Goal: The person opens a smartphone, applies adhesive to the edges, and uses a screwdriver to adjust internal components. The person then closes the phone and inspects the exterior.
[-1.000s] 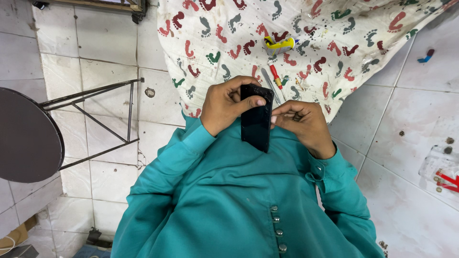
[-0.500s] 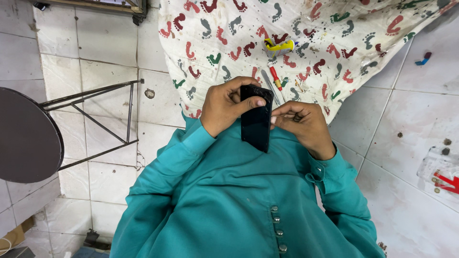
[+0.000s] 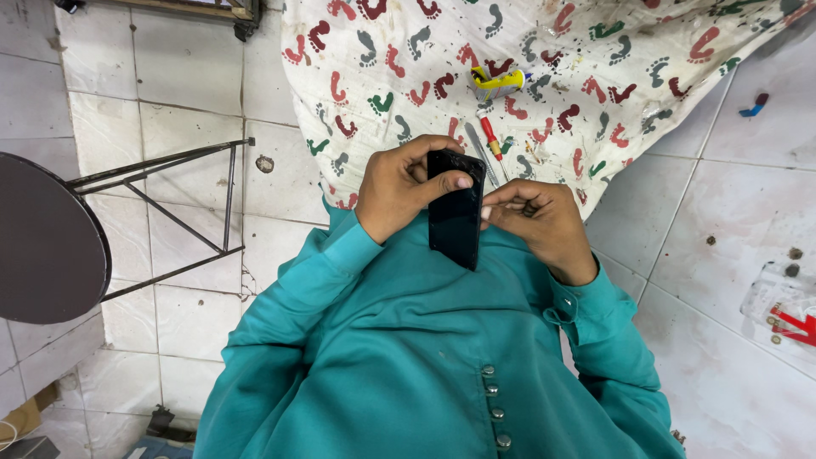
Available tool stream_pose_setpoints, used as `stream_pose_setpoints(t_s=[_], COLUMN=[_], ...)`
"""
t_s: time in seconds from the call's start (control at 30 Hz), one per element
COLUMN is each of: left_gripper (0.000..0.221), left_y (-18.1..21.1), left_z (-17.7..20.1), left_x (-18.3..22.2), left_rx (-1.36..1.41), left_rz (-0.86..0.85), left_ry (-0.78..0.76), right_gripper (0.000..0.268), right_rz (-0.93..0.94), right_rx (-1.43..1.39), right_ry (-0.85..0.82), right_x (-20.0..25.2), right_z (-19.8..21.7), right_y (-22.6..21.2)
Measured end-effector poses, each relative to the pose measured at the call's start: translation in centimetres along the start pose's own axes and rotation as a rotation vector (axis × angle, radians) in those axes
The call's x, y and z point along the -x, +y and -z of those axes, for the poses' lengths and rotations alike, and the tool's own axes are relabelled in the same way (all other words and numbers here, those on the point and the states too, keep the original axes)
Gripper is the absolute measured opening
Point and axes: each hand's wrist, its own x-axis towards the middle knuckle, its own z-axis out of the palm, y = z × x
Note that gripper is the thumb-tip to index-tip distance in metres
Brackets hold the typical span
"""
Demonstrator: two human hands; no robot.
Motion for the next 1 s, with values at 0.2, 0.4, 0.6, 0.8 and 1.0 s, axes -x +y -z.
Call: stream_pose_setpoints(t_s=[0.2,0.4,0.6,0.8,1.0], left_gripper=[0.041,0.041,0.04,0.038,0.041], left_y=[-0.1,0.0,-0.1,-0.6,-1.1], left_z=[0.1,0.1,-0.1,-0.4,-0.5], left_x=[0.2,0.3,0.0,-0.3,-1.1], left_rx=[0.008,-0.027,-0.001,0.078,-0.063], left_rz=[-0.004,0.014,0.014,0.038,0.089], left_ry=[0.005,0.01,0.016,0.012,0.027], right_gripper=[0.012,0.012,0.012,0.012,0.012], right_rz=[-0.01,-0.016,-0.069,-0.103,-0.178], right_rx=[0.018,0.017,-0.018,-0.077,-0.169], right_ry=[-0.013,-0.026,-0.02,-0.028,-0.028], right_x=[-0.1,-0.2,-0.8,-1.6,-2.5], right_z=[0.1,0.1,0.3,0.6,0.9], right_y=[0.1,0.1,0.1,0.6,1.3])
